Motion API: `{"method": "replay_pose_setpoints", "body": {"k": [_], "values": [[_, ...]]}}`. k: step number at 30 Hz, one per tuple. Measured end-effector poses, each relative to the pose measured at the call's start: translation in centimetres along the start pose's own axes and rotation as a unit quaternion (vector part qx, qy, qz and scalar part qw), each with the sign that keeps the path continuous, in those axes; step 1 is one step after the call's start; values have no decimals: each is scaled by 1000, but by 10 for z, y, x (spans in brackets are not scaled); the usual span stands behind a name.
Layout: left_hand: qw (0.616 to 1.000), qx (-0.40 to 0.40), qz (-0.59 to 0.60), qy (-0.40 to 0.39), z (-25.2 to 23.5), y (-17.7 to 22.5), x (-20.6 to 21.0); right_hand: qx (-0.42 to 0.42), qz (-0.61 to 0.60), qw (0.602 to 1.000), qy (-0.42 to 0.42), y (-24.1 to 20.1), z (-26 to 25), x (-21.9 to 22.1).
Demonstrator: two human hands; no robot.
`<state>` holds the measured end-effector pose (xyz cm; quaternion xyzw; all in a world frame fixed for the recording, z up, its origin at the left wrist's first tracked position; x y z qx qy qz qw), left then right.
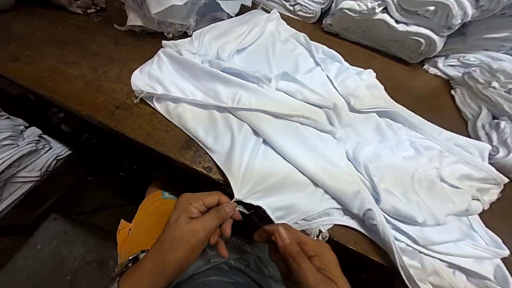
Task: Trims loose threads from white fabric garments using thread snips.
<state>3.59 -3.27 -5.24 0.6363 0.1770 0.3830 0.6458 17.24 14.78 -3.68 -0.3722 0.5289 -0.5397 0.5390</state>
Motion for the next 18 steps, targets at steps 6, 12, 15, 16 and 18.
{"method": "replay_pose_setpoints", "body": {"k": [6,12,15,16,18], "values": [[1000,-1,19,-19,-1,2,-2,63,-131,989,32,8,-22,24],[999,1,20,-33,-2,1,-6,60,-135,987,59,4,-32,29],[999,-9,30,-32,-3,0,-7,59,-123,988,68,4,-36,29],[999,-13,31,-30,-4,0,-7,59,-121,988,68,3,-36,29],[999,-16,36,-26,-4,0,-8,63,-121,989,63,2,-36,28]]}}
Point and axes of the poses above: each hand's wrist, its own z-axis away from the middle knuckle, its own x-axis out of the palm, y = z × x, the point moved 1 cm from there along -z, towards the middle knuckle, and after that the axes turned 1 degree about -y, right-handed, at the moved point
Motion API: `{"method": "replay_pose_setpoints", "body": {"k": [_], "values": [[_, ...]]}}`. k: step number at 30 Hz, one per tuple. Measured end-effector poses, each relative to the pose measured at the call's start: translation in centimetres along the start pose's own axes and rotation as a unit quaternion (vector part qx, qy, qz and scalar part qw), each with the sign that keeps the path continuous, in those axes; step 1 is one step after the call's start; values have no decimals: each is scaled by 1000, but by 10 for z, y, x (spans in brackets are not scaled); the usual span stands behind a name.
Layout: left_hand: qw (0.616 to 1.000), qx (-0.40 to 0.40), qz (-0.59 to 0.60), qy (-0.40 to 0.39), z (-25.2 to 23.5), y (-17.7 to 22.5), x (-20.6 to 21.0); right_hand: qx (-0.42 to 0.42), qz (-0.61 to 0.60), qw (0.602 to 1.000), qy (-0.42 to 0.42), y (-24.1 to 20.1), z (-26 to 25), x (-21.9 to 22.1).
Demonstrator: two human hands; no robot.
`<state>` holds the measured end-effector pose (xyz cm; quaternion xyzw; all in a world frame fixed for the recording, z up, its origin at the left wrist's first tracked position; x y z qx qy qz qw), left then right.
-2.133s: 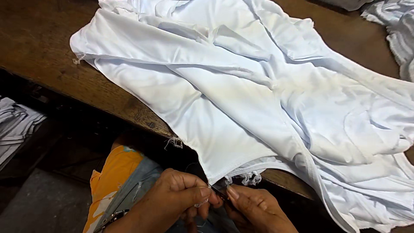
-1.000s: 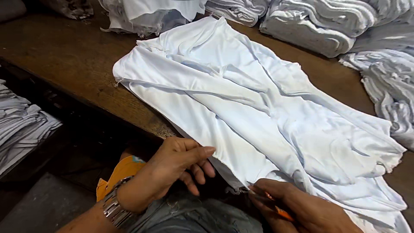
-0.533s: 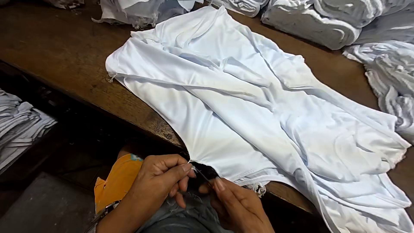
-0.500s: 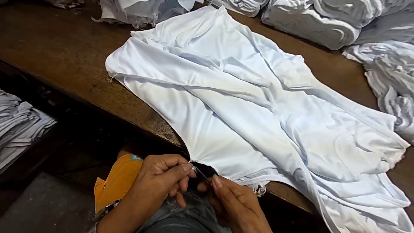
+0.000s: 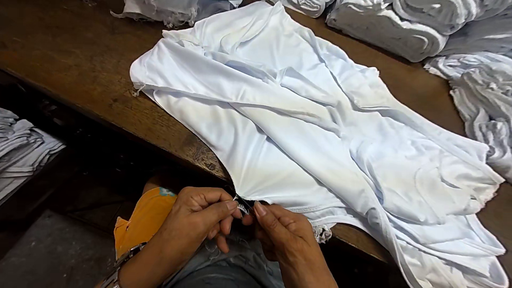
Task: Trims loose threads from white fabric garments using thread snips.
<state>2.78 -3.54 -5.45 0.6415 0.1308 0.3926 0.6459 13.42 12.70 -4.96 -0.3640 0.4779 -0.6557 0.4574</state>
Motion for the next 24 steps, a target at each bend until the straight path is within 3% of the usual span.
{"method": "replay_pose_setpoints", "body": {"k": [7,10,12,14,17,20,22,24], "values": [[1000,-2,3,-2,-1,-1,0,-16,36,999,1,3,-4,1],[1000,-2,-16,-15,1,-2,-1,-81,95,992,-12,0,5,-4],[998,10,-47,-44,4,-5,-3,-175,196,965,8,-13,20,-16],[994,10,-87,-71,9,-11,-3,-240,327,910,89,-25,32,-32],[985,5,-133,-110,14,-26,6,-292,476,807,193,-15,24,-47],[971,6,-184,-151,14,-39,20,-328,543,740,225,2,8,-38],[954,41,-246,-166,14,-46,26,-341,554,723,231,3,1,-34],[942,79,-280,-169,14,-51,26,-340,527,751,207,-2,-1,-37]]}}
Point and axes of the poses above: each hand's wrist, its own z-axis away from the middle knuckle, its own x-axis out of the palm, y = z × x, the point moved 1 cm from there along -z, towards the middle knuckle, and after that the axes turned 1 degree about -y, right-handed, at the moved point
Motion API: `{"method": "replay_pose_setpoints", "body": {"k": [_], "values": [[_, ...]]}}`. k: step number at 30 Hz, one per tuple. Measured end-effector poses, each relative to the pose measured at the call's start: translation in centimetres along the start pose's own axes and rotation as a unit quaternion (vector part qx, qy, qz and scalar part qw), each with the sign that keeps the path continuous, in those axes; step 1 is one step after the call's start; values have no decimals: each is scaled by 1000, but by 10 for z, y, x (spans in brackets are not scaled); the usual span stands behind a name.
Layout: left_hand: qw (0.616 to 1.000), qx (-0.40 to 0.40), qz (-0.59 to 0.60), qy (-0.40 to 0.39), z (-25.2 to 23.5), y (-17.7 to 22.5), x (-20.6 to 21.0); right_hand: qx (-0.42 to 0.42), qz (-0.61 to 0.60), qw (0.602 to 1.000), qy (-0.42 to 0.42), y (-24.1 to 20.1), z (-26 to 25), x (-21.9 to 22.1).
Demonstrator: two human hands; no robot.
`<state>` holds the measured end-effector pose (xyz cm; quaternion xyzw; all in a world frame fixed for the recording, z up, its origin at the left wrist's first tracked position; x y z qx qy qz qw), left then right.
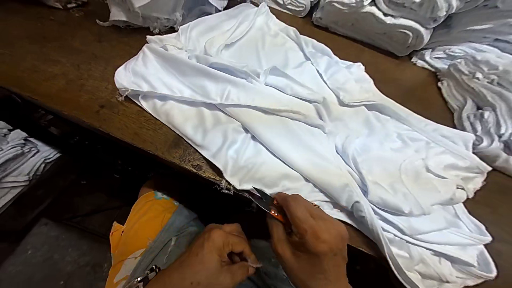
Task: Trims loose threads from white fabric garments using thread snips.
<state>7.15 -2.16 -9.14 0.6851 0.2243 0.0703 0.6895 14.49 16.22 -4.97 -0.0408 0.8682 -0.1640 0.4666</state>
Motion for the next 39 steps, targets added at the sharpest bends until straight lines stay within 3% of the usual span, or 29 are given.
{"method": "replay_pose_setpoints", "body": {"k": [5,8,12,14,17,19,22,24,25,27,30,34,39], "values": [[999,-12,26,17,-2,-2,2,81,-216,963,-141,20,-21,-26],[993,-65,91,42,-8,5,4,57,-272,946,-166,26,-48,-47],[953,-156,242,97,-19,18,6,18,-144,989,-43,48,-101,-92],[923,-198,313,104,-26,23,9,29,-53,998,24,78,-125,-82],[886,-224,395,90,-38,21,17,123,16,991,-58,109,-127,-39],[866,-242,430,81,-48,22,23,139,39,987,-75,111,-116,-26],[858,-280,421,96,-56,24,29,84,-2,996,-19,96,-90,-49],[867,-284,401,80,-57,24,29,76,-80,993,-36,79,-65,-71],[874,-276,394,67,-54,23,27,92,-153,981,-76,72,-49,-77],[890,-253,378,44,-47,21,23,141,-309,917,-209,70,-9,-81],[897,-250,364,25,-37,19,21,198,-388,841,-320,67,38,-75],[895,-243,374,0,-27,19,20,254,-429,798,-338,62,61,-66],[896,-242,372,-11,-24,21,18,256,-438,788,-349,57,57,-58]]}}
Point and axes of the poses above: each hand's wrist, its own z-axis away from the middle knuckle, its own x-axis out of the palm, y = z × x, the point moved 1 cm from there along -z, towards the middle knuckle, and after that the axes turned 1 degree about -y, right-handed, at the moved point
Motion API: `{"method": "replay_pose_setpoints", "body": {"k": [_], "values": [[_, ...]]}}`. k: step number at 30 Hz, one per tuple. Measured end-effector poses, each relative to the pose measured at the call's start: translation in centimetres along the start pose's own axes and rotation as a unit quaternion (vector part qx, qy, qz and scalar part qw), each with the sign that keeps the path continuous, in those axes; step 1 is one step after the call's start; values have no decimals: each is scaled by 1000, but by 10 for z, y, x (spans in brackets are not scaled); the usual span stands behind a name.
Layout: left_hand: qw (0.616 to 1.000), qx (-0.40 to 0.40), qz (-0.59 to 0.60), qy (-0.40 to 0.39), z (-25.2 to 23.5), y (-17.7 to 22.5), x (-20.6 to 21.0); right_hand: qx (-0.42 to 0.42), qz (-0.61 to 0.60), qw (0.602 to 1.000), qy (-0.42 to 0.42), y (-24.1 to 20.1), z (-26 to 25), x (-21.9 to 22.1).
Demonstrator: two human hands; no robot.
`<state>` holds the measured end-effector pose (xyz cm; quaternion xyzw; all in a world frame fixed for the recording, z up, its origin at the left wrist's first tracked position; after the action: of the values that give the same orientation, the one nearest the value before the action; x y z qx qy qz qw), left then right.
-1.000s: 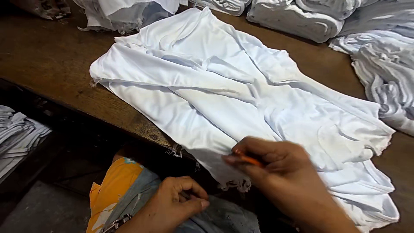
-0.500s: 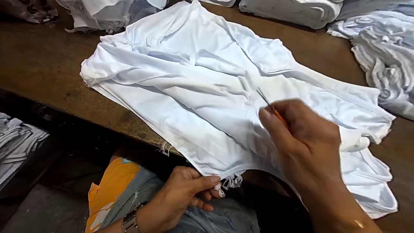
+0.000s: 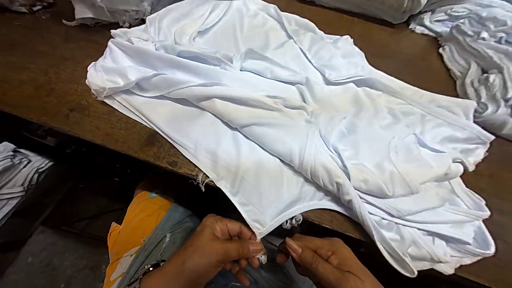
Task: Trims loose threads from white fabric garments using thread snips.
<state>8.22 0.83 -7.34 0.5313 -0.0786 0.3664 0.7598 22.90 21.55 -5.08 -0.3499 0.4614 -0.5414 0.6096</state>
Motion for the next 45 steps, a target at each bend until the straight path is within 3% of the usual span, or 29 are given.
{"method": "replay_pose_setpoints", "body": {"k": [10,15,21,24,26,29,31,32,34,37,41,43,45], "values": [[1000,-11,19,5,-1,-2,-1,-51,121,991,11,-1,-16,0],[1000,-12,26,0,-2,-2,-2,-64,110,992,-8,1,-19,-2],[999,-13,30,-6,-2,-6,-4,-73,205,975,44,-1,-20,7],[999,14,-38,-21,-1,-7,-4,-125,244,956,102,-18,-13,8],[989,59,-134,-20,1,-11,-6,-162,300,926,161,-31,-11,11],[961,128,-244,-14,4,-14,-8,-217,463,817,267,-19,-31,26],[939,184,-290,22,11,-8,-9,-264,490,771,308,-4,-47,32],[928,217,-296,59,15,-2,-11,-286,468,776,312,-4,-51,30],[922,262,-246,144,26,17,-16,-311,368,828,285,-17,-49,22],[936,256,-105,217,37,57,-28,-338,250,871,255,-48,-42,2],[973,193,28,121,32,94,-41,-332,254,884,208,-74,-31,-13],[982,168,21,77,21,100,-41,-324,270,889,177,-72,-29,-12],[983,160,-34,87,13,99,-37,-310,283,895,154,-64,-28,-7]]}}
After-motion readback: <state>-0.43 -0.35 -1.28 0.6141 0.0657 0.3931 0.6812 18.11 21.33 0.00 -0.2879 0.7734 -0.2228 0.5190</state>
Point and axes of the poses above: each hand's wrist, its own z-axis away from the middle knuckle, its own x-axis out of the palm, y = z × x, the point moved 1 cm from there along -z, towards the middle knuckle, and after that the axes turned 1 degree about -y, right-handed, at the moved point
